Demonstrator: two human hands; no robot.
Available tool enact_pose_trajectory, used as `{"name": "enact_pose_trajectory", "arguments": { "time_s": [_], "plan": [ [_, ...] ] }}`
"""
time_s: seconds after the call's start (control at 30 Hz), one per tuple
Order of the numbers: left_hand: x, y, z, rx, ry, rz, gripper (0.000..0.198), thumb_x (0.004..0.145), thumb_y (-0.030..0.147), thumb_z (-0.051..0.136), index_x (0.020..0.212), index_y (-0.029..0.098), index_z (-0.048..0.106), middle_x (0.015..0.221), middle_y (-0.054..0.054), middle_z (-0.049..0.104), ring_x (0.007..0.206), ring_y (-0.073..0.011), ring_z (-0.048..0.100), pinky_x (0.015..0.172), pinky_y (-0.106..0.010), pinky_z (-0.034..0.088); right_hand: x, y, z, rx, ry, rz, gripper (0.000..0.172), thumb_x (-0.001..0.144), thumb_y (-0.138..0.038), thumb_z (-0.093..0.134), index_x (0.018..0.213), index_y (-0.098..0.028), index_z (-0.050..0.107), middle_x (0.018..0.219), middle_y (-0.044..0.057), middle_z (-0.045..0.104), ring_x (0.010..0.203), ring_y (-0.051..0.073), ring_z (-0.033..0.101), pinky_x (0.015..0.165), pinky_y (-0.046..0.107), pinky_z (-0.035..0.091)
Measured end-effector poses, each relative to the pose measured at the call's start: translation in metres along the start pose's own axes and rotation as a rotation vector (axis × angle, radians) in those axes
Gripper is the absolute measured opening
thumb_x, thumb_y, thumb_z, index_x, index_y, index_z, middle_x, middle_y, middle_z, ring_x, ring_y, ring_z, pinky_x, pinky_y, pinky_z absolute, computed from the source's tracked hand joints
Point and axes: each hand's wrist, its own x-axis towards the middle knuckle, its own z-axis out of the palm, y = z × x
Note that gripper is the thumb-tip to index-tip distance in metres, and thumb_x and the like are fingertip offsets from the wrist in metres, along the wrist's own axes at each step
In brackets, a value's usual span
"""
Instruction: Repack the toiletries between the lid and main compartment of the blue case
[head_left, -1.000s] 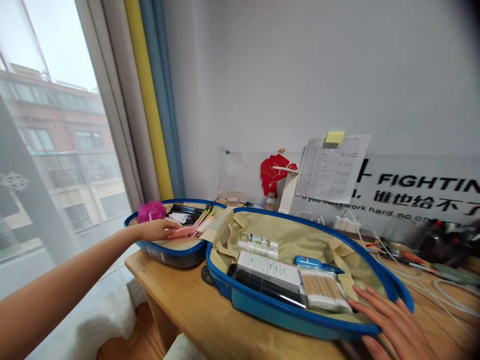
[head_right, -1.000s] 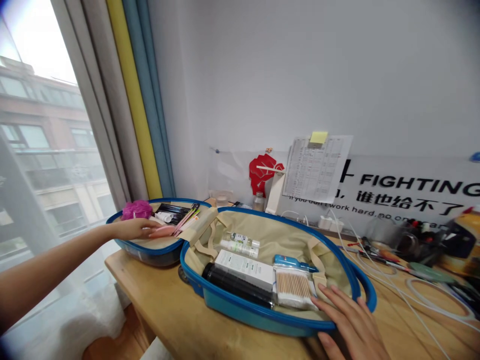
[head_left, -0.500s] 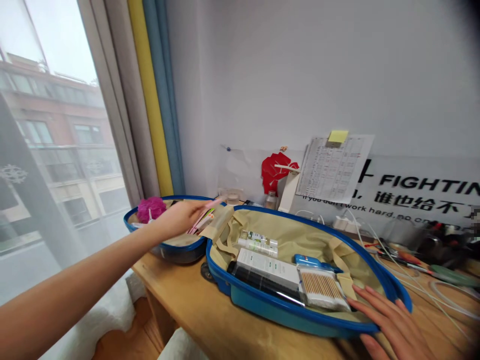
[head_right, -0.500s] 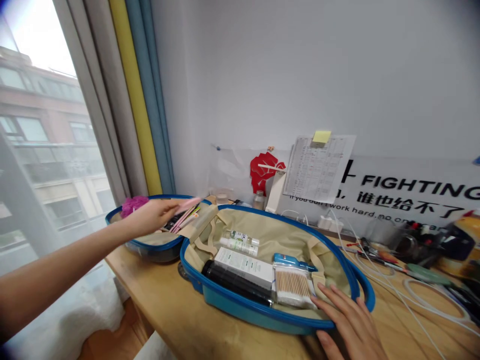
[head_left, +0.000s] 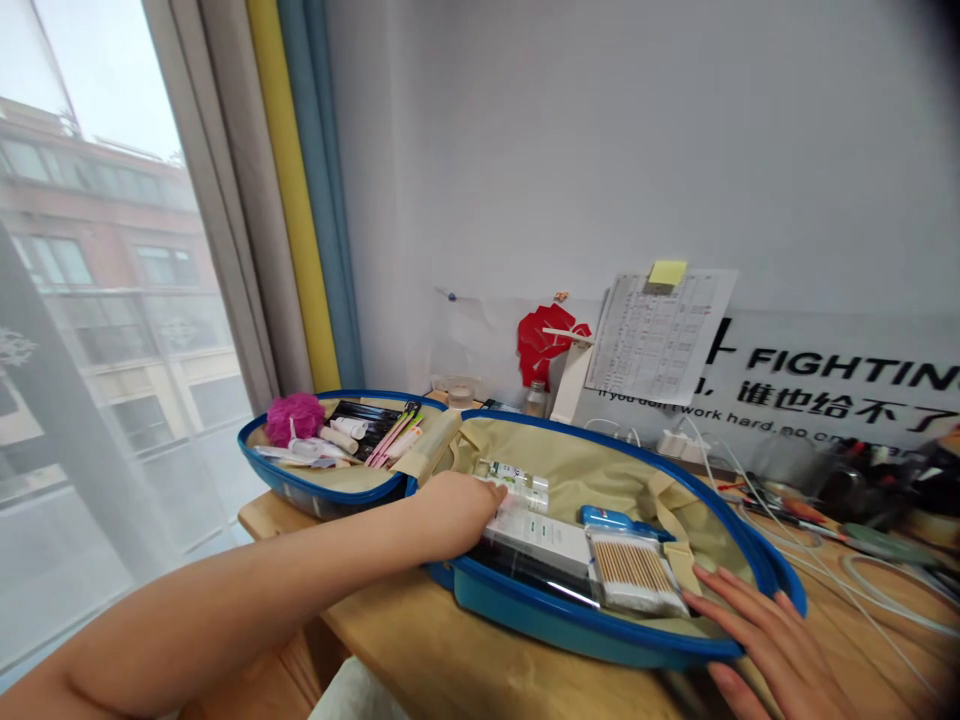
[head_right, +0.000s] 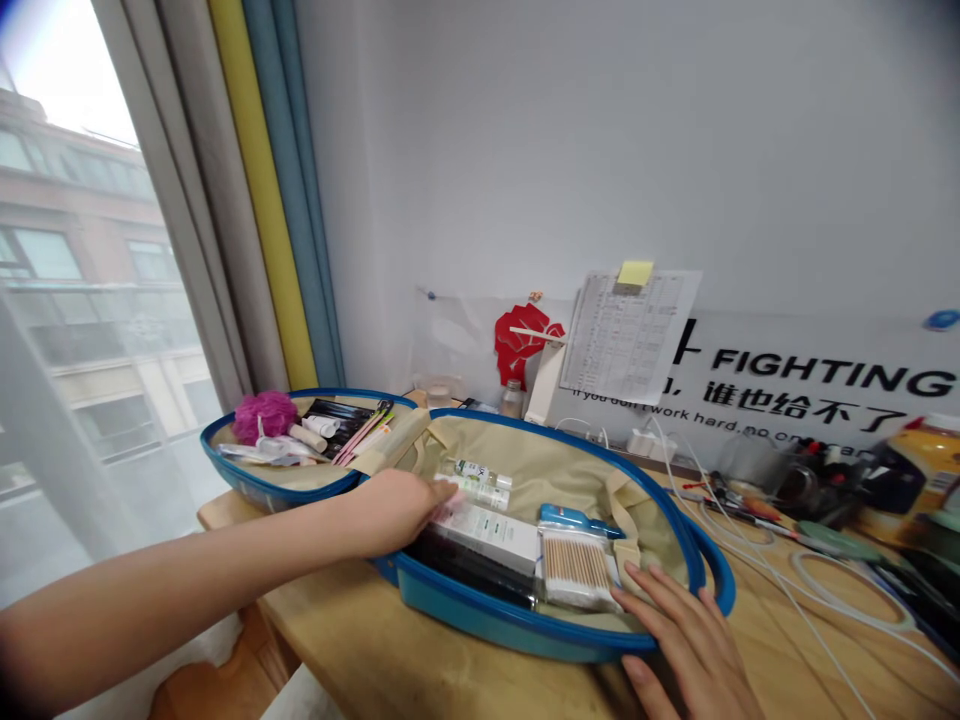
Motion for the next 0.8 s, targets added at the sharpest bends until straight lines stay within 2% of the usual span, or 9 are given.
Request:
{"name": "enact_pose_trajectory", "arguments": {
  "time_s": [0.13,0.2,0.27,0.33,0.4,0.47,0.57,0.67,0.8],
  "plan": [
    [-0.001,-0.001,-0.007,-0.205,-0.103,0.059,0.038,0.083,0.043,0.054,0.116,0.027,0.061,0.11,-0.004,0.069,0.098,-0.0237,0.065,0.078,-0.03,0.05,0.004,-0.003,-0.001,0.005,0.004,-0.009,0.037,0.087,-0.032,0.044,0.122,-0.023,0.053,0.128,0.006,0.057,0.118,0.025,0.052,0.109,0.041,0.028],
    [0.007,-0.006,-0.009,-0.259,-0.069,0.071,0.032,0.086,0.038,0.048,0.11,0.026,0.064,0.11,-0.003,0.069,0.099,-0.0209,0.064,0.081,-0.029,0.048,0.005,-0.004,-0.002,0.008,-0.002,-0.012,0.037,0.087,-0.031,0.044,0.122,-0.022,0.053,0.128,0.007,0.057,0.119,0.025,0.051,0.11,0.041,0.026],
    [0.018,-0.011,-0.005,-0.258,-0.019,0.071,0.033,0.089,0.031,0.041,0.112,0.022,0.063,0.117,-0.005,0.066,0.108,-0.0207,0.06,0.092,-0.031,0.044,0.004,-0.003,-0.002,0.01,-0.007,-0.017,0.037,0.087,-0.03,0.045,0.122,-0.021,0.052,0.128,0.007,0.056,0.12,0.024,0.05,0.111,0.04,0.024],
    [0.029,-0.013,0.003,-0.245,-0.007,0.082,0.043,0.09,0.032,0.04,0.13,0.02,0.051,0.137,-0.01,0.052,0.127,-0.0241,0.047,0.106,-0.036,0.034,0.003,-0.002,-0.003,0.006,-0.008,-0.025,0.037,0.087,-0.03,0.045,0.121,-0.021,0.051,0.128,0.008,0.056,0.12,0.024,0.049,0.112,0.04,0.022],
    [0.036,-0.013,0.013,-0.233,-0.067,0.101,0.056,0.092,0.038,0.039,0.144,0.019,0.031,0.152,-0.014,0.029,0.141,-0.0288,0.025,0.113,-0.044,0.022,0.002,-0.001,-0.002,-0.006,-0.005,-0.03,0.036,0.087,-0.03,0.044,0.121,-0.021,0.051,0.128,0.008,0.055,0.121,0.024,0.048,0.112,0.04,0.022],
    [0.039,-0.011,0.022,-0.226,-0.177,0.125,0.064,0.093,0.045,0.035,0.149,0.02,0.016,0.157,-0.015,0.011,0.144,-0.0318,0.008,0.114,-0.052,0.014,0.002,0.0,-0.001,-0.018,-0.004,-0.03,0.036,0.087,-0.03,0.044,0.121,-0.021,0.052,0.129,0.008,0.055,0.121,0.025,0.048,0.112,0.04,0.022],
    [0.038,-0.007,0.031,-0.224,-0.326,0.156,0.071,0.092,0.053,0.032,0.15,0.02,0.006,0.157,-0.015,0.0,0.143,-0.0327,-0.003,0.113,-0.058,0.009,0.002,0.0,0.0,-0.015,-0.001,-0.024,0.036,0.087,-0.03,0.045,0.12,-0.021,0.053,0.127,0.008,0.057,0.12,0.025,0.05,0.111,0.04,0.025],
    [0.037,-0.006,0.036,-0.237,-0.404,0.143,0.075,0.091,0.056,0.033,0.15,0.019,0.005,0.156,-0.015,-0.003,0.143,-0.0331,-0.005,0.113,-0.059,0.009,-0.001,-0.001,0.0,0.003,-0.001,0.001,0.036,0.087,-0.032,0.045,0.121,-0.023,0.053,0.127,0.006,0.058,0.118,0.024,0.053,0.11,0.041,0.027],
    [0.041,-0.01,0.036,-0.319,-0.327,0.146,0.075,0.088,0.055,0.04,0.149,0.019,0.016,0.156,-0.015,0.013,0.143,-0.0329,0.012,0.113,-0.054,0.018,-0.003,-0.001,-0.001,0.004,-0.021,0.033,0.037,0.087,-0.037,0.046,0.122,-0.024,0.054,0.13,0.006,0.056,0.119,0.025,0.053,0.109,0.042,0.03]
  ]
}}
